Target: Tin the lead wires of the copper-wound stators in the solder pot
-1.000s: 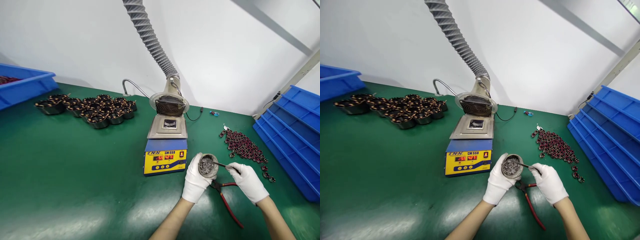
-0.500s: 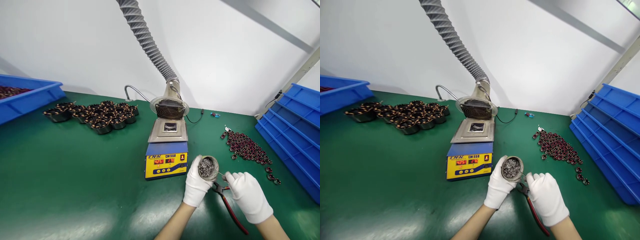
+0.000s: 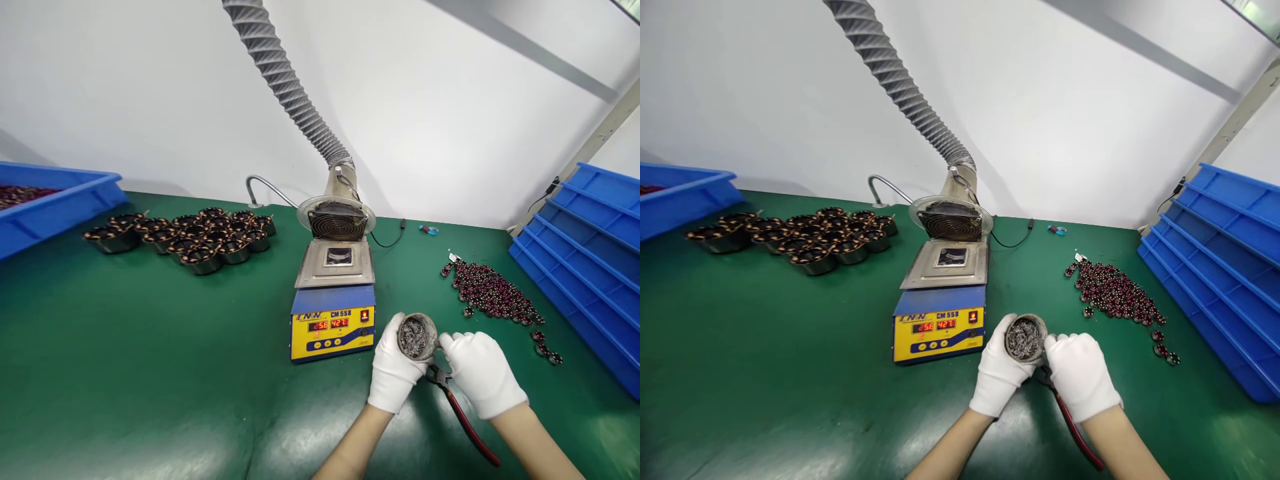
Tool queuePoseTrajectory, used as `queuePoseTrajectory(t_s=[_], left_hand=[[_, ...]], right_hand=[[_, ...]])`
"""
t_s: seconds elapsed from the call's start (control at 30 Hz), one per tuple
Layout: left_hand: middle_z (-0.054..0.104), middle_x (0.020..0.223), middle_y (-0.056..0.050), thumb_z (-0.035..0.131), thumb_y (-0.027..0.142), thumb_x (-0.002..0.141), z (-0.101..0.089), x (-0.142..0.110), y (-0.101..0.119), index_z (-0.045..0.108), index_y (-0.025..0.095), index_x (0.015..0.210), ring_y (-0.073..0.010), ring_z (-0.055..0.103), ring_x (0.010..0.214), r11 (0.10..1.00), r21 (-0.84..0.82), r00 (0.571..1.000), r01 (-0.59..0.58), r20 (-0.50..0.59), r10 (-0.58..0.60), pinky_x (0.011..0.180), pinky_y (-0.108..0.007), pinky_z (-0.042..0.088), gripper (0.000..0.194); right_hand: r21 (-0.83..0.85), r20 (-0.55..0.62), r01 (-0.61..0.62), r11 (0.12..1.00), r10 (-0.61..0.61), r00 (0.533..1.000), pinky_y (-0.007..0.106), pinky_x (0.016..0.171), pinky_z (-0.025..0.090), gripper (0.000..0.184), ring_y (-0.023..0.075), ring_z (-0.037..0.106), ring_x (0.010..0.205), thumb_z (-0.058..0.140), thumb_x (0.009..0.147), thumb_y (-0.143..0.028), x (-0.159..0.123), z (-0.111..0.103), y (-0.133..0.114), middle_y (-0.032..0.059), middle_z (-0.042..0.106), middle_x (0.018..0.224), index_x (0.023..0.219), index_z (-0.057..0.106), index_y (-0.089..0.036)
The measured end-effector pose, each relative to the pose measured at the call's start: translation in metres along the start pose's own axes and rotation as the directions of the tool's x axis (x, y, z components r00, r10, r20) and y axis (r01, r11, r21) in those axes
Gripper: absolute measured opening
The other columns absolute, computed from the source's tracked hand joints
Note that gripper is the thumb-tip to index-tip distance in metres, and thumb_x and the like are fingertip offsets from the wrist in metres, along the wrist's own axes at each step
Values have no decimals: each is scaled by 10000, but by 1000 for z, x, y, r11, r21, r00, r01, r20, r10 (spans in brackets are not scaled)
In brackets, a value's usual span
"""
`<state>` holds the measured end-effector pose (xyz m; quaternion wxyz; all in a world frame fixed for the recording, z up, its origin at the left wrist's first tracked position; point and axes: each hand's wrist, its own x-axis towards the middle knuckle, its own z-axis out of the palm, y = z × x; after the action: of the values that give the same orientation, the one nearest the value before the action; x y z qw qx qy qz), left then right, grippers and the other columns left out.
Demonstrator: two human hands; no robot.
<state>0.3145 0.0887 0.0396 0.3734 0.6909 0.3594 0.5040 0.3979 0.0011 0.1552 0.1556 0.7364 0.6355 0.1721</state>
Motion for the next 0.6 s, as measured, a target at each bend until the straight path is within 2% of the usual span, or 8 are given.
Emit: queuePoseTrajectory(t_s=[0.1,0.2,0.33,0.4,0.47,0.53,0.6], left_hand=[[539,1120,-105,776,190,443,1,4,0,383,144,1190,-246,531,1030,993,3,993,117,19,-117,928,-366,435,846],[534,1127,-98,794,205,466,3,9,-4,343,153,1224,-239,529,1036,986,-15,986,164,41,-163,932,-357,426,884],[513,1166,-117,738,195,576,5,13,-7,278,169,1281,-251,516,1062,986,-10,986,167,19,-167,936,-391,419,843],[443,1255,-133,667,146,637,3,11,-6,227,171,1312,-249,451,1144,989,-11,989,149,-4,-149,980,-404,376,807],[342,1346,-122,616,111,660,-3,3,-2,188,185,1333,-238,348,1230,995,-9,995,95,-5,-95,1035,-407,308,801],[279,1388,-89,599,107,666,-13,-13,2,169,212,1345,-233,273,1271,1000,18,1000,13,26,-13,1061,-415,268,810],[278,1391,-72,592,110,662,-27,-34,4,160,236,1350,-240,262,1275,995,67,995,-78,68,73,1052,-439,287,822]], right_hand=[[110,30,-73,991,70,997,297,533,295,167,209,621,648,445,815,-125,7,3,5,63,657,720,818,595,-199],[311,82,-202,929,185,979,281,567,340,245,204,629,703,363,883,-265,15,9,11,72,677,800,893,601,-210],[494,157,-217,842,159,975,264,587,371,286,189,634,716,368,871,-303,37,15,9,80,687,802,822,629,-194],[518,153,-201,832,141,978,253,582,381,308,176,637,702,375,867,-328,50,16,8,82,690,792,802,641,-186],[532,134,-211,820,164,977,256,600,396,329,183,642,743,364,872,-355,59,15,8,104,689,846,894,637,-172],[532,112,-254,808,230,967,281,629,412,378,212,641,802,345,876,-389,61,11,12,135,678,903,1030,593,-149],[527,93,-311,791,310,946,315,646,428,449,246,640,824,316,876,-434,54,6,14,162,670,926,1122,535,-129]])
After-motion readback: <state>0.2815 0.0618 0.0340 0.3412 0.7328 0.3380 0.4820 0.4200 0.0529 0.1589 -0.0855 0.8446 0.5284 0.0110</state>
